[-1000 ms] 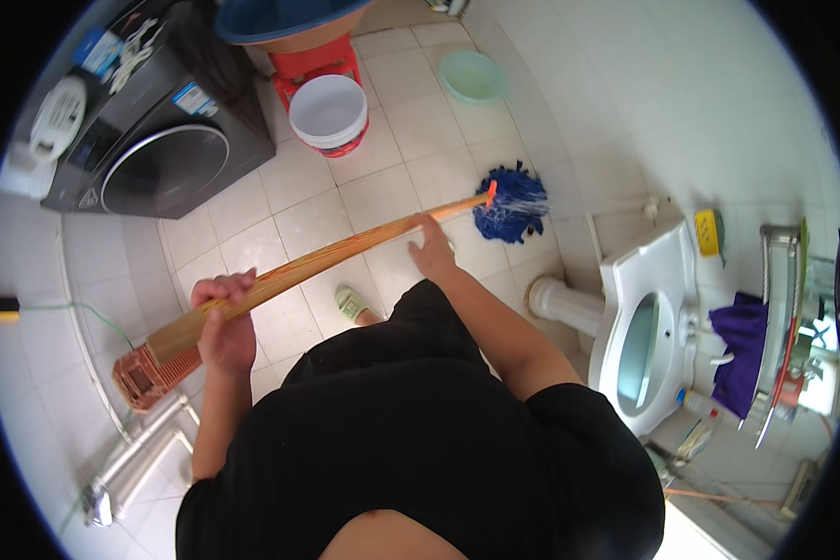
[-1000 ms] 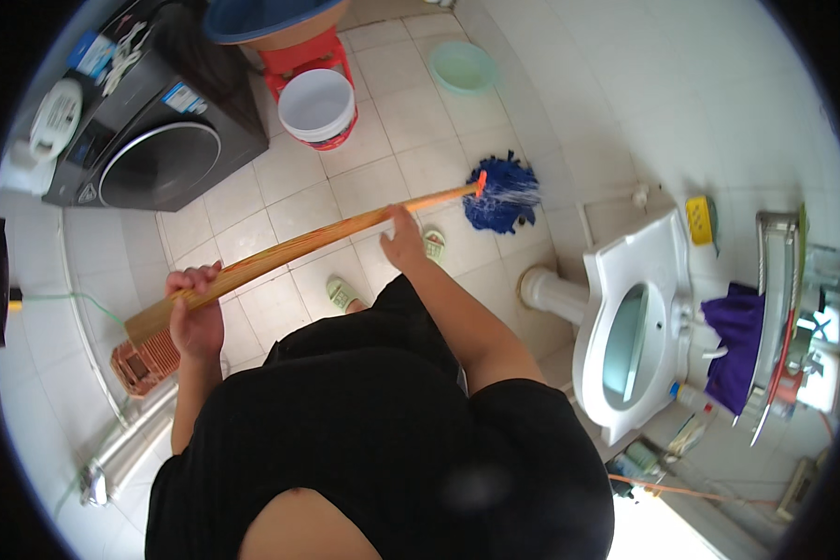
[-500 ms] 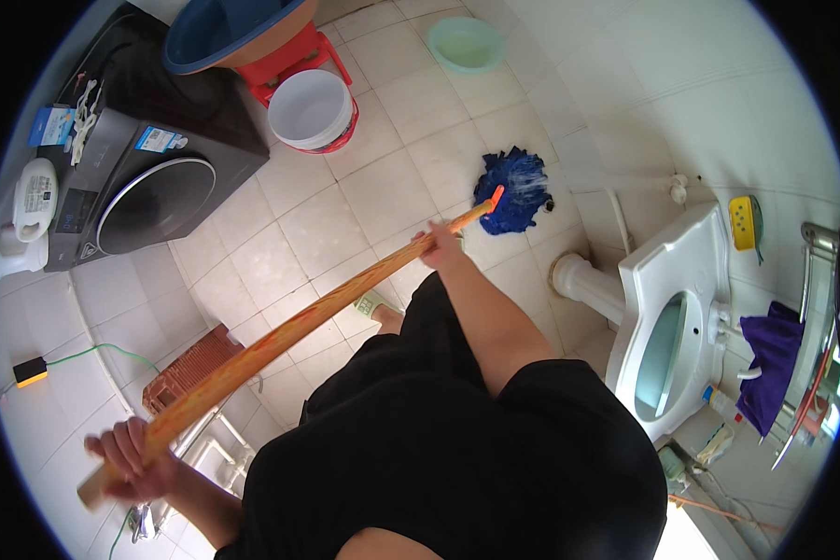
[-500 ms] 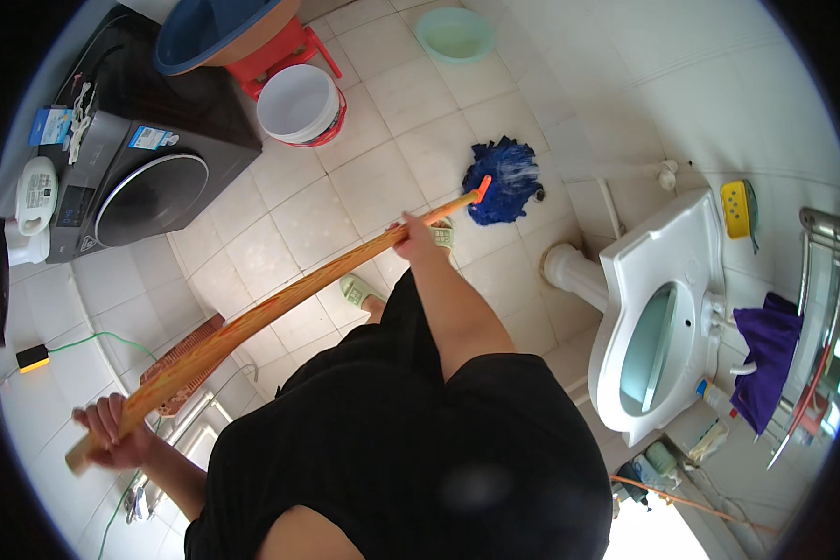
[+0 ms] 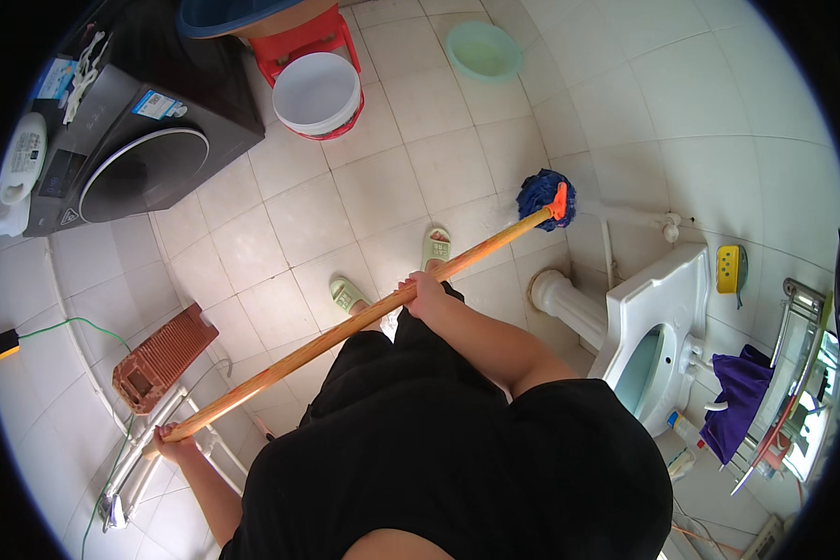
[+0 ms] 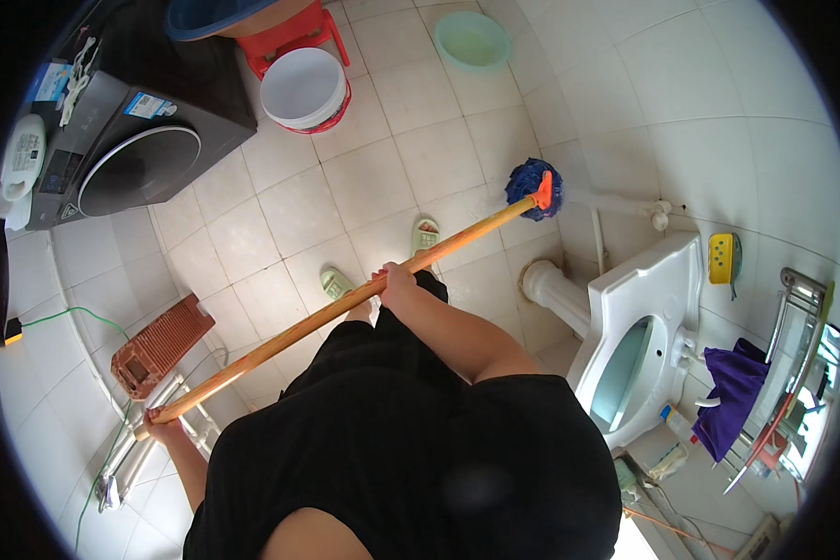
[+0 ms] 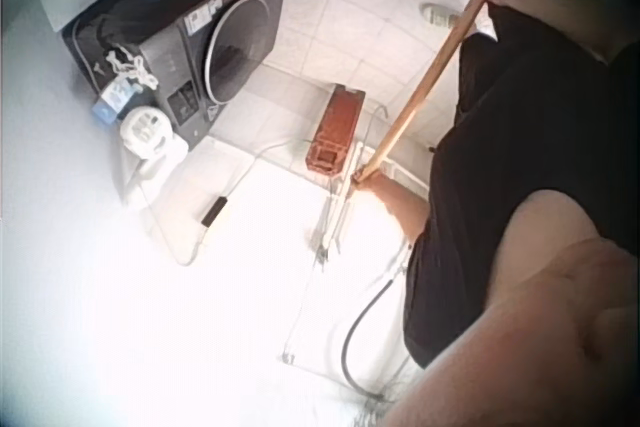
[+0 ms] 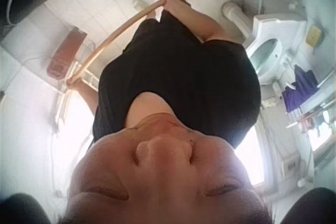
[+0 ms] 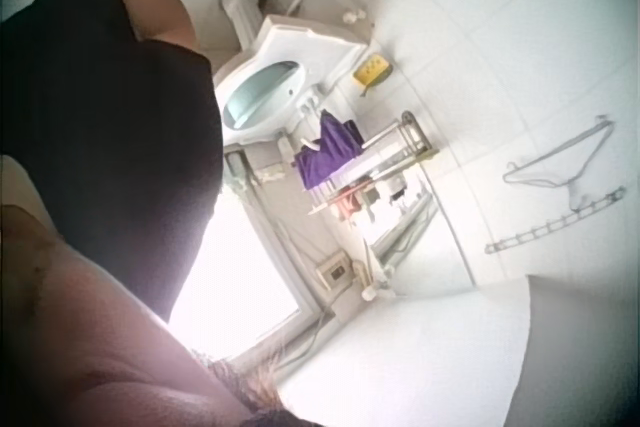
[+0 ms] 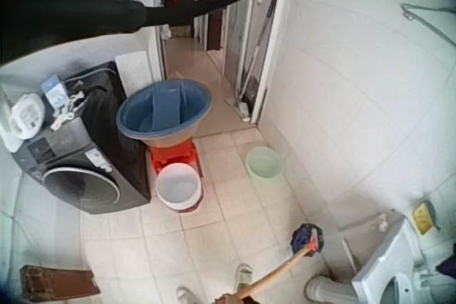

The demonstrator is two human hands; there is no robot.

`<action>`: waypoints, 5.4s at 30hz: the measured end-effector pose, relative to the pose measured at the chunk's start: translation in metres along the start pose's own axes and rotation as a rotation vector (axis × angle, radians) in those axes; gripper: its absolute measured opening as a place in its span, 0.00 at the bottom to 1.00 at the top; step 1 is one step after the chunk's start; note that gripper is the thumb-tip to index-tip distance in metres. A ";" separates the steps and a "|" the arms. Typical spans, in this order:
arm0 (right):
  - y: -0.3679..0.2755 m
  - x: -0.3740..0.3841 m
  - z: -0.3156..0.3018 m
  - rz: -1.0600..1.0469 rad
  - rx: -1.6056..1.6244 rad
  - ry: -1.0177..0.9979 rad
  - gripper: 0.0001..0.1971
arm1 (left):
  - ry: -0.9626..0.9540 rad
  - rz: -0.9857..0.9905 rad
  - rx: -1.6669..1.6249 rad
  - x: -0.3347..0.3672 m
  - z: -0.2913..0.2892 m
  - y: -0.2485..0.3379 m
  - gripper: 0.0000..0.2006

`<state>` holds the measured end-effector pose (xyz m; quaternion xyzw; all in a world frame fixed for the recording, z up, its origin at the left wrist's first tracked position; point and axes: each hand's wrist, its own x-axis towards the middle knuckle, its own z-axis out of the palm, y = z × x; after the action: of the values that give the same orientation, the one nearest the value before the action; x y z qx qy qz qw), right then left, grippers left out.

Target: The person mops the tiled floor of a bathroom using a blue string mop. They move a basin to access the area, wring the mop, and clean around the toilet and washing machine. The person also interacts with the washing machine's control panel before finishing the mopping task and leaving the room.

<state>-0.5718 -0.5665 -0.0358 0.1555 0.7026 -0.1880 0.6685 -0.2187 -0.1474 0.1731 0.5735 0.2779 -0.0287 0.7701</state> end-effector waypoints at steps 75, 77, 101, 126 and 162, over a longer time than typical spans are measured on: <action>-0.221 -0.162 -0.127 -1.321 0.080 0.149 0.12 | -1.713 -0.459 0.878 -0.197 0.250 -0.107 0.18; -0.211 -0.166 -0.144 -1.249 0.127 0.190 0.14 | -1.748 -0.468 0.916 -0.206 0.269 -0.120 0.19; -0.421 -0.328 -0.129 -1.707 -0.211 -0.584 0.09 | -1.674 -0.470 1.218 -0.369 0.486 -0.269 0.16; -0.462 -0.394 -0.167 -1.730 -0.148 -0.461 0.14 | -1.991 -0.540 1.505 -0.435 0.649 -0.356 0.15; -0.449 -0.388 -0.143 -2.065 0.139 -0.104 0.19 | -2.038 -0.592 1.594 -0.449 0.627 -0.376 0.15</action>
<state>-0.8861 -0.8817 0.3820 -0.4927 0.4517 -0.7161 0.2009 -0.4864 -0.9626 0.1712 0.5057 -0.3995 -0.7629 0.0522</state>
